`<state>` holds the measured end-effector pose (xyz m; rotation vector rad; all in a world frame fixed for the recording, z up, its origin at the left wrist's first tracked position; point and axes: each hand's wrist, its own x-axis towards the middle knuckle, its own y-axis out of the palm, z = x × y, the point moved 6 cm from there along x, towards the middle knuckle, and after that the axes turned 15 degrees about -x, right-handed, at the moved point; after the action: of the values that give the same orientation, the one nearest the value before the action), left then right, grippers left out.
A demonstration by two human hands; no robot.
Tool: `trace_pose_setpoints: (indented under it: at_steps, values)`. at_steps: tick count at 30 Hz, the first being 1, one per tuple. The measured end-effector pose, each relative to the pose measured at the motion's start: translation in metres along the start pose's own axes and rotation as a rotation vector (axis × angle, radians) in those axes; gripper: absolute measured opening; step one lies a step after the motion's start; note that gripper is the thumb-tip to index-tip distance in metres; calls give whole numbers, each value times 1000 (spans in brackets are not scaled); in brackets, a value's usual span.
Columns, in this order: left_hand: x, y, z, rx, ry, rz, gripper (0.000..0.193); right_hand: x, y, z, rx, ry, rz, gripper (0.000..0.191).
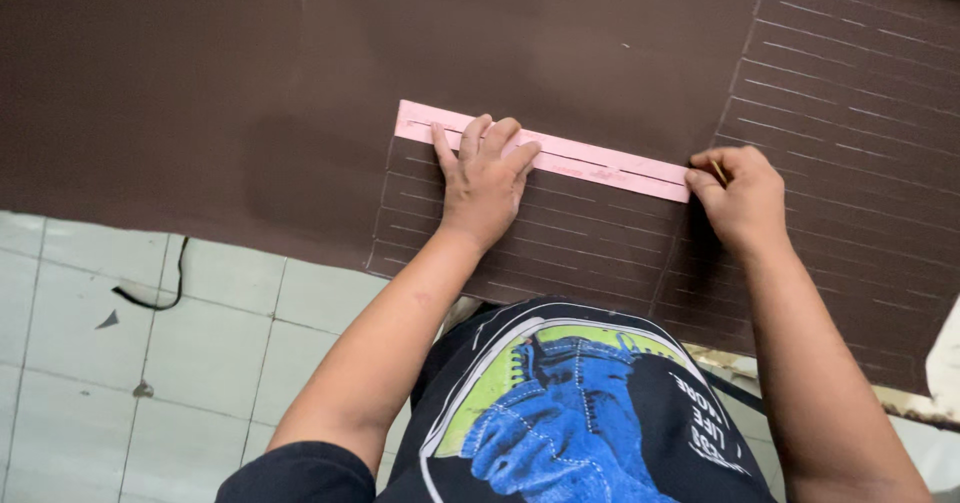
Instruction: The person places a long pink paper pattern strip on a large sheet of brown material on the work table, aligns it with pre-drawn guide lines, presses it flat, and traces along its edges, repositioning the strip to mark different sections of the sheet.
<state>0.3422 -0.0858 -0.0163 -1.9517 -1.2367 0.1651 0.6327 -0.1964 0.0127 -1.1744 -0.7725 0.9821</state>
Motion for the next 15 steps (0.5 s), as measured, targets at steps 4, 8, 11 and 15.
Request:
trace_pose_setpoints:
  at_steps: [4, 8, 11, 15]
  values:
    - [-4, 12, -8, 77, 58, 20, 35, 26, -22, 0, 76, 16, -119, 18]
    - [-10, 14, -14, 114, 152, -42, 38, 58, -26, 30, 360, -31, -92, 21]
    - [-12, 17, -12, 128, 156, -45, 44, 76, -15, 92, 248, -188, -24, 24]
    - [-11, 18, -7, 88, 138, -26, 37, 84, 11, 198, 362, -397, 213, 25]
